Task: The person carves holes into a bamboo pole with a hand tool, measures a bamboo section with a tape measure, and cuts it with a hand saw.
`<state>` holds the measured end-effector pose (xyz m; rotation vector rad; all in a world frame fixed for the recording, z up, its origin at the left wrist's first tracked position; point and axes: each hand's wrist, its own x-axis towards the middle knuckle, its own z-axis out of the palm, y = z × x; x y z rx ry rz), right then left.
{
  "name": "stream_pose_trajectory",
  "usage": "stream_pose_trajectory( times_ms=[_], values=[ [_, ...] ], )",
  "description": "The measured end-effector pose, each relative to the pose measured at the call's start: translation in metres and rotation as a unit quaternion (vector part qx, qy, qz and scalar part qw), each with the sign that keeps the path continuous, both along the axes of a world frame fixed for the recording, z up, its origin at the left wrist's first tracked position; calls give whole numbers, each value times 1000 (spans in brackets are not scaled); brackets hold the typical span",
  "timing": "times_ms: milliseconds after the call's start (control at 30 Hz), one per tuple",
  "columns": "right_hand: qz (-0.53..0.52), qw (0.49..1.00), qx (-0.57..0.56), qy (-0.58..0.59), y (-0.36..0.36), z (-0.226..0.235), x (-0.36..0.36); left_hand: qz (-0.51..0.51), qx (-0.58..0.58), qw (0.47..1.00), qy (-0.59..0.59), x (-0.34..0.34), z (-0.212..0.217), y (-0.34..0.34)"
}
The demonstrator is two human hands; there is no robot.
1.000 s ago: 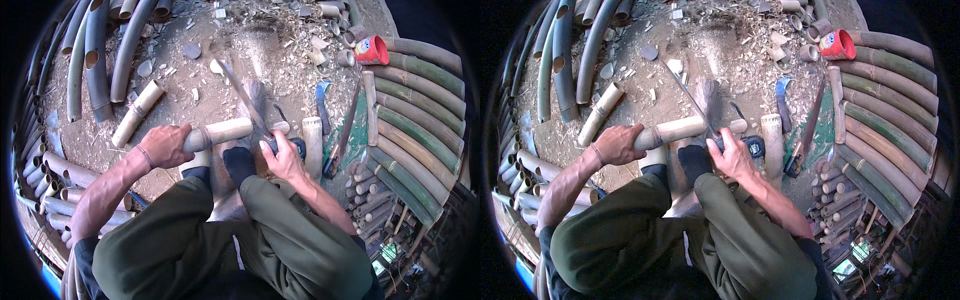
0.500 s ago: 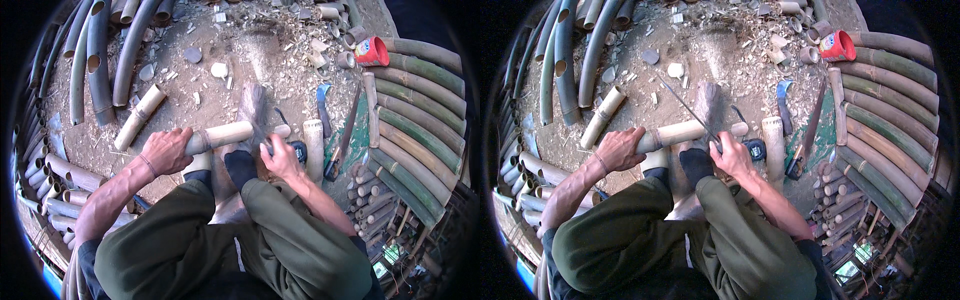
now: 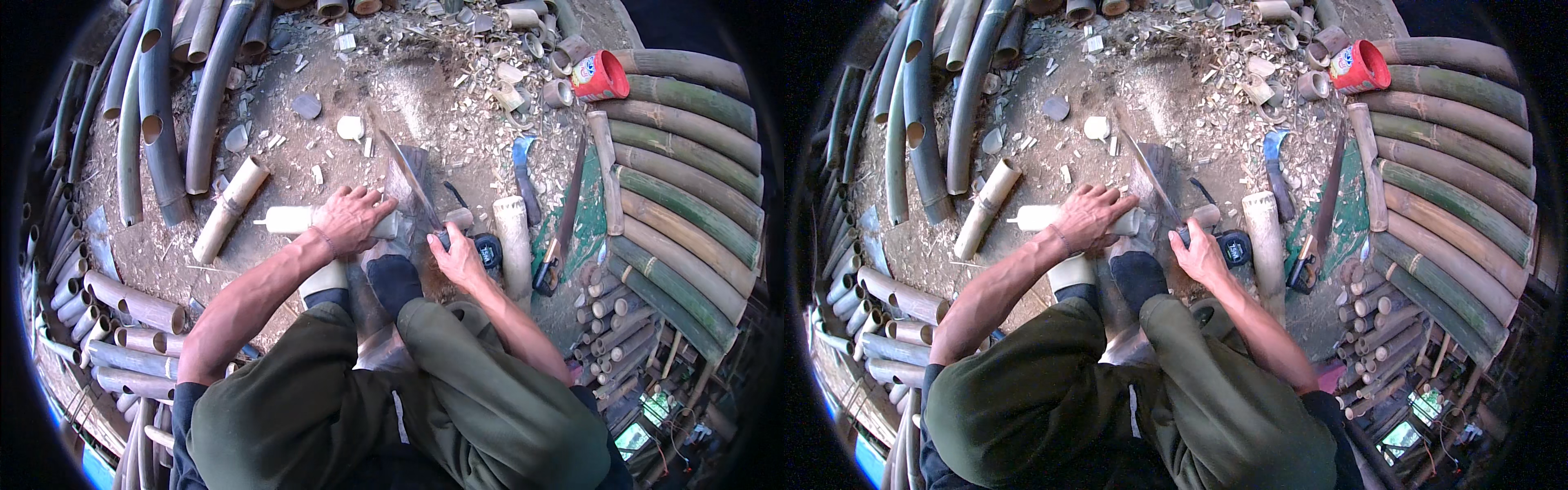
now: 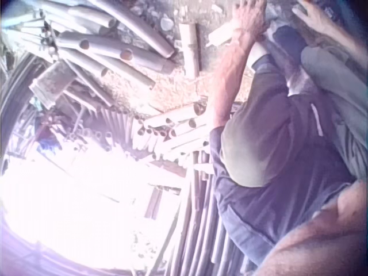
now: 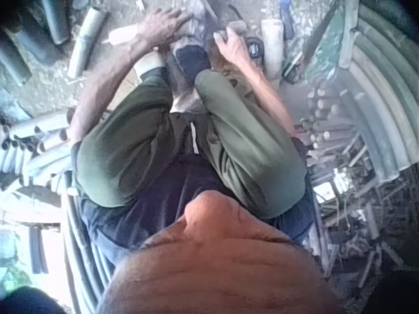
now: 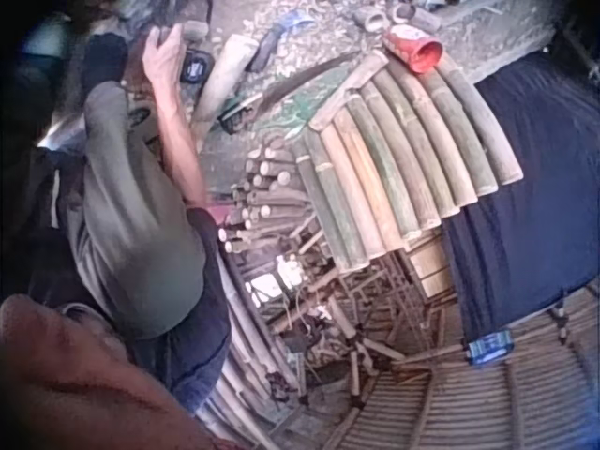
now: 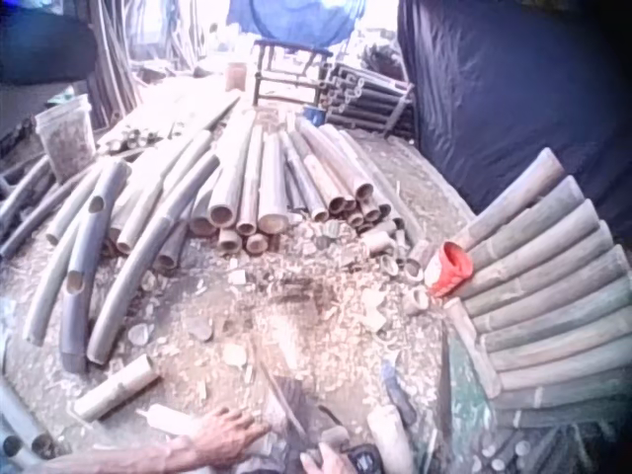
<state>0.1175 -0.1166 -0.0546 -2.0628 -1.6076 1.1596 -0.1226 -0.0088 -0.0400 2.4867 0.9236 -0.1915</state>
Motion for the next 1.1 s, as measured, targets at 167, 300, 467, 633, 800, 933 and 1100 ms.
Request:
stream_pose_trajectory(
  times_ms=[167, 300, 467, 633, 800, 933, 1100],
  values=[
    [-13, 1000, -6, 16, -10, -5, 25, 189, -37, 962, -196, -31, 117, 25],
    [-59, 995, -27, 80, -12, 16, 26, 250, -120, 936, -218, -73, 152, 21],
    [-99, 991, 13, 85, -24, 25, 31, 235, -453, 858, -63, -87, 95, 1],
    [-6, 992, 130, 9, -23, 41, 25, 132, -350, 926, -44, -100, 31, -15],
    [72, 989, 128, 12, -22, 39, 9, 168, -343, 924, -20, -103, 39, 1],
    [115, 991, 47, -53, -13, 35, 0, 178, -278, 943, 28, -98, 43, 3],
    [88, 952, 285, 63, 11, 85, -31, 211, -266, 937, 83, -93, 59, 9]
  ],
)
